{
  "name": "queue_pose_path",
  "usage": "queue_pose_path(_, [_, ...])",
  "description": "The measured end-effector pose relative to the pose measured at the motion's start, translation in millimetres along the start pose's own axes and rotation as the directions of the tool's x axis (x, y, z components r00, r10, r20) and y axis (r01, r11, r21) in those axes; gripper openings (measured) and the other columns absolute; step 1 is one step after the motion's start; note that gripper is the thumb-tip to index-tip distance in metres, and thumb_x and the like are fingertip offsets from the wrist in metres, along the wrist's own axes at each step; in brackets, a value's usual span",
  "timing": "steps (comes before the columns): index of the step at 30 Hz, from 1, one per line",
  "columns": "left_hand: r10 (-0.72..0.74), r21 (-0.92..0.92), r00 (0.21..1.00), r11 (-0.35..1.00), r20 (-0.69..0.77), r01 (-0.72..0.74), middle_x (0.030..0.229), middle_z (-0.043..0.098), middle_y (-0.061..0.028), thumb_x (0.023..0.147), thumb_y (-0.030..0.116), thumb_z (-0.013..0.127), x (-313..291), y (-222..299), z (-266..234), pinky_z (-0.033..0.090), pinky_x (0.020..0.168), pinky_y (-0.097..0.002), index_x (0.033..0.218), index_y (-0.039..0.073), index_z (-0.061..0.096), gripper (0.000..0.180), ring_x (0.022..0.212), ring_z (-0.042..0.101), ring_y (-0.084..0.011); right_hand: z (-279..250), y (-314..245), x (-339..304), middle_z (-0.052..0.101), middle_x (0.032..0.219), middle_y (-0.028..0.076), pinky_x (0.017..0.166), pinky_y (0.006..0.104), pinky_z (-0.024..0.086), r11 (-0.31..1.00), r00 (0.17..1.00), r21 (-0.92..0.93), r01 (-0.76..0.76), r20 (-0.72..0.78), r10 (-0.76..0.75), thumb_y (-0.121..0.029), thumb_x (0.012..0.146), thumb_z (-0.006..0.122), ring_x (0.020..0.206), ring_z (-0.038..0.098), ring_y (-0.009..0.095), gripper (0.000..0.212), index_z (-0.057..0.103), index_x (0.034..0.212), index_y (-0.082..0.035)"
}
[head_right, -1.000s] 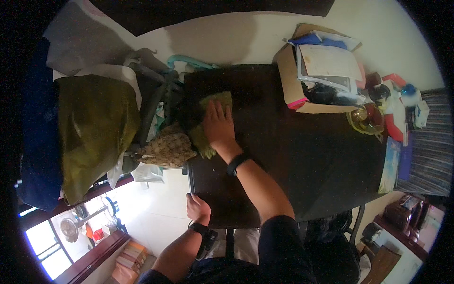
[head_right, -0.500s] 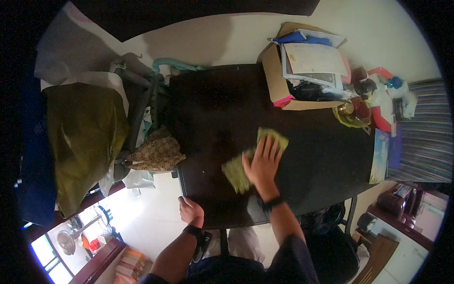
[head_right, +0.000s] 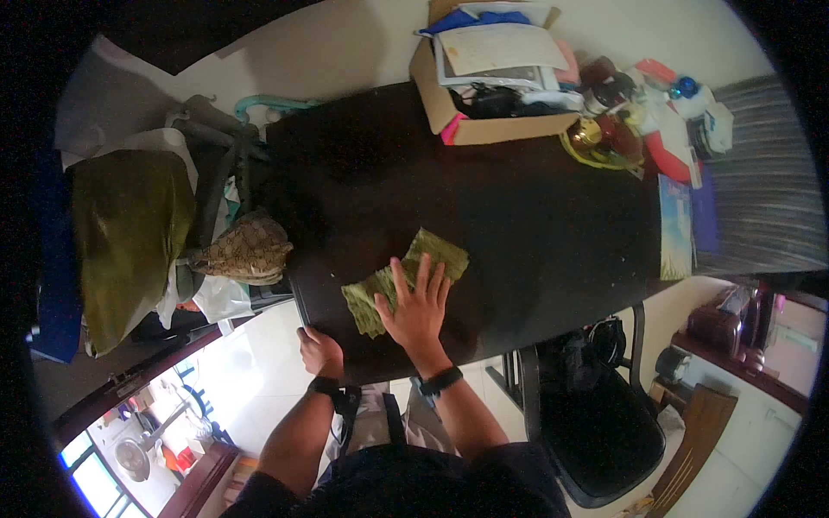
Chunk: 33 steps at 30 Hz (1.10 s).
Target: Wiping a desk and then wiping the seat of a rolling chair with a cloth.
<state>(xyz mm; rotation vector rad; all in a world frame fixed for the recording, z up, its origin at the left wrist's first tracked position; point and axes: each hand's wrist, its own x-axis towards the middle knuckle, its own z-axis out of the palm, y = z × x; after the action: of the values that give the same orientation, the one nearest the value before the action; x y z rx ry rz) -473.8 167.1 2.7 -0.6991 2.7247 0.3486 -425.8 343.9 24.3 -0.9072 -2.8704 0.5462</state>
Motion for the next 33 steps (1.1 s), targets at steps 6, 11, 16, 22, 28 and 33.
queue_pose_path(6, [0.033, -0.129, 0.999, 0.991, 0.015, -0.031, 0.113, 0.062, -0.0213, 0.096, 0.044, 0.028, 12, -29, 17, 0.043, 0.086, -0.0544, 0.132, 0.016, 0.045, 0.048, 0.101, 0.058, -0.0451, -60, 110, -75, 0.037, 0.140, 0.030, 0.105, 0.0515, 0.029, 0.902, 0.884, 0.124, -0.413, -0.185, 0.430, -0.019, 0.079, 0.065, 0.128, 0.037, 0.045, 0.055, 0.049, 0.128, -0.001])
queue_pose_path(11, [0.211, -0.650, 0.925, 0.662, -0.317, -0.374, 0.121, 0.057, -0.0188, 0.090, 0.024, 0.044, 43, -62, 38, 0.039, 0.096, -0.0463, 0.126, 0.004, 0.049, 0.041, 0.112, 0.052, -0.0377, -68, 236, -105, 0.040, 0.135, 0.033, 0.105, 0.0475, 0.032, 0.684, 0.574, 0.377, -0.624, -0.374, 0.729, -0.019, 0.083, 0.061, 0.125, 0.039, 0.046, 0.052, 0.045, 0.126, 0.007])
queue_pose_path(16, [0.981, 0.049, 0.187, 0.190, -0.061, -0.981, 0.131, 0.051, -0.0144, 0.081, 0.013, 0.055, -33, 81, -10, 0.032, 0.104, -0.0499, 0.119, 0.005, 0.057, 0.038, 0.127, 0.043, -0.0328, -59, 278, -51, 0.045, 0.128, 0.036, 0.097, 0.0489, 0.040, 0.010, 0.036, 0.760, -0.650, 0.018, 0.999, -0.028, 0.096, 0.046, 0.112, 0.051, 0.048, 0.053, 0.033, 0.128, 0.012])
queue_pose_path(22, [0.933, 0.141, -0.126, -0.182, 0.338, -0.973, 0.150, 0.034, -0.0046, 0.092, 0.026, 0.047, -49, 133, 26, 0.020, 0.113, -0.0528, 0.144, 0.011, 0.036, 0.055, 0.141, 0.028, -0.0249, -69, 249, -21, 0.046, 0.127, 0.034, 0.096, 0.0491, 0.046, -0.047, -0.099, 0.610, -0.791, -0.053, 0.994, -0.032, 0.099, 0.036, 0.110, 0.053, 0.048, 0.049, 0.032, 0.128, 0.007])
queue_pose_path(28, [0.936, 0.279, 0.326, 0.280, 0.134, -0.919, 0.151, 0.031, -0.0126, 0.092, 0.025, 0.046, -44, 51, 27, 0.014, 0.113, -0.0572, 0.144, 0.011, 0.036, 0.055, 0.143, 0.022, -0.0326, -43, 272, -28, 0.047, 0.125, 0.034, 0.077, 0.0508, 0.055, 0.023, -0.013, 0.341, -0.940, -0.104, 0.995, -0.033, 0.098, 0.037, 0.109, 0.056, 0.045, 0.052, 0.030, 0.131, 0.006])
queue_pose_path(33, [0.897, 0.363, 0.401, 0.317, 0.185, -0.876, 0.150, 0.033, -0.0062, 0.091, 0.028, 0.049, -51, -23, 23, 0.009, 0.113, -0.0577, 0.143, 0.021, 0.039, 0.053, 0.142, 0.024, -0.0319, -76, 251, -12, 0.051, 0.128, 0.030, 0.090, 0.0487, 0.051, -0.161, -0.185, 0.494, -0.855, -0.001, 0.983, -0.037, 0.099, 0.030, 0.107, 0.058, 0.046, 0.055, 0.030, 0.135, 0.005])
